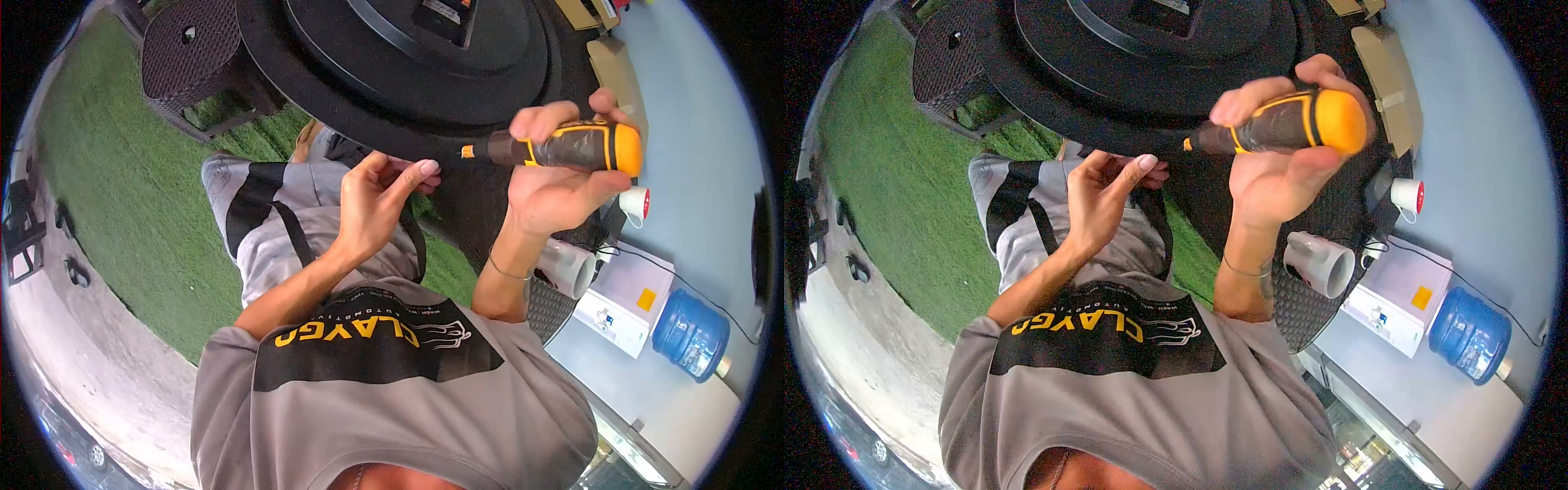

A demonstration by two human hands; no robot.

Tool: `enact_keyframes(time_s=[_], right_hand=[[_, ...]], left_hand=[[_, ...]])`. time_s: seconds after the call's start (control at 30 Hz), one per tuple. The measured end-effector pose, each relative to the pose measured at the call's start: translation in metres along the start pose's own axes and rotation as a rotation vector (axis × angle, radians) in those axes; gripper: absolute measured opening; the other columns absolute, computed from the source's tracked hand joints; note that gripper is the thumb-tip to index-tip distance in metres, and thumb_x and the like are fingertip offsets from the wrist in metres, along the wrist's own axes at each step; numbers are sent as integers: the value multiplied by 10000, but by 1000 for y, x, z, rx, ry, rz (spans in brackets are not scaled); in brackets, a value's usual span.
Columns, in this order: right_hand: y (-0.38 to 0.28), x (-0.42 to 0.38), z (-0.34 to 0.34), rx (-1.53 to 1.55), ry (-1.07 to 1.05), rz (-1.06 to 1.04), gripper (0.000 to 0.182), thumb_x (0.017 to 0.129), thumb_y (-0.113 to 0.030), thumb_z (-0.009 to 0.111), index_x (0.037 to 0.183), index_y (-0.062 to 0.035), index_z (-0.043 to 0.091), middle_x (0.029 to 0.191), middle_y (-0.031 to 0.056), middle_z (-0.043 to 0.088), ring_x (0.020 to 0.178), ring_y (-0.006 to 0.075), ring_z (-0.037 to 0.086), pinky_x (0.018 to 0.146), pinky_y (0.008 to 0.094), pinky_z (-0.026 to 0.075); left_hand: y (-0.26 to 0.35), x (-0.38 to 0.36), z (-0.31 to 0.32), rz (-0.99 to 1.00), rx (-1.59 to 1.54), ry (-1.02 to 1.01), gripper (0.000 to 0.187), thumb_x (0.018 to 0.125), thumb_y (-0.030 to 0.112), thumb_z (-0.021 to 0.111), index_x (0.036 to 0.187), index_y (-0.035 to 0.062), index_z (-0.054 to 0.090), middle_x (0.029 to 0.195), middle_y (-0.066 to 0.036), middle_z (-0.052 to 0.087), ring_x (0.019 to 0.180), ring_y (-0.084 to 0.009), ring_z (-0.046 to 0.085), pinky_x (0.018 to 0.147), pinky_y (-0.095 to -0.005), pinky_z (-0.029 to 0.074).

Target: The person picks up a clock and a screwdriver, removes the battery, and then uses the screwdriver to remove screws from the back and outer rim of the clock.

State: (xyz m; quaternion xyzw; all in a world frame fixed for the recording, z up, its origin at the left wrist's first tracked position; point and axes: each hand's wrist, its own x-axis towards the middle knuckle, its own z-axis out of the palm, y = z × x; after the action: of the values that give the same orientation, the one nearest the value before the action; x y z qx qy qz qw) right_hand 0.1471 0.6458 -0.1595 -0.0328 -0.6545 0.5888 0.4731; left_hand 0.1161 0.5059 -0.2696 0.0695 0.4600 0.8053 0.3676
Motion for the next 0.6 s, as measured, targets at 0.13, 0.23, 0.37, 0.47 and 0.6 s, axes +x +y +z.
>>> enact_keyframes(time_s=[0.13, 0.23, 0.37, 0.47, 0.6], right_hand=[[4, 5, -8, 180, -161, 94, 766, 894, -650, 479, 1230, 26, 352, 1079, 106, 462, 771, 245, 602, 587, 423, 525], [12, 2, -6, 257, -58, 57, 624, 944, -610, 415, 1278, -93, 312, 1006, 173, 525, 668, 263, 592, 577, 418, 517], [19, 4, -6, 388, -39, 96, 453, 970, -566, 395, 1255, -226, 301, 905, 229, 554, 564, 274, 574, 538, 386, 512], [24, 2, -5, 520, -116, 29, 470, 960, -567, 422, 1245, -211, 306, 921, 216, 548, 542, 268, 573, 481, 364, 501], [15, 1, 0, 268, -51, -13, 508, 953, -563, 453, 1253, -188, 288, 934, 198, 545, 500, 262, 564, 404, 346, 475]], left_hand=[[1, 1, 0, -12, 12, -9, 150, 901, 69, 664, 889, -77, 629, 892, -199, 707, 786, -213, 700, 718, -322, 588], [-2, 1, 0, -1, 12, -15, 154, 900, 70, 666, 894, -80, 628, 894, -199, 708, 787, -213, 700, 718, -321, 587], [-5, 3, -1, -12, 3, -19, 162, 901, 75, 667, 901, -82, 628, 893, -194, 709, 786, -208, 700, 719, -316, 582], [-2, 2, -2, -18, 53, -13, 165, 904, 80, 663, 906, -81, 628, 896, -191, 709, 790, -207, 699, 721, -315, 579], [-3, 4, -3, -13, 47, -31, 172, 906, 87, 663, 895, -82, 632, 899, -190, 709, 795, -206, 698, 724, -317, 578]])
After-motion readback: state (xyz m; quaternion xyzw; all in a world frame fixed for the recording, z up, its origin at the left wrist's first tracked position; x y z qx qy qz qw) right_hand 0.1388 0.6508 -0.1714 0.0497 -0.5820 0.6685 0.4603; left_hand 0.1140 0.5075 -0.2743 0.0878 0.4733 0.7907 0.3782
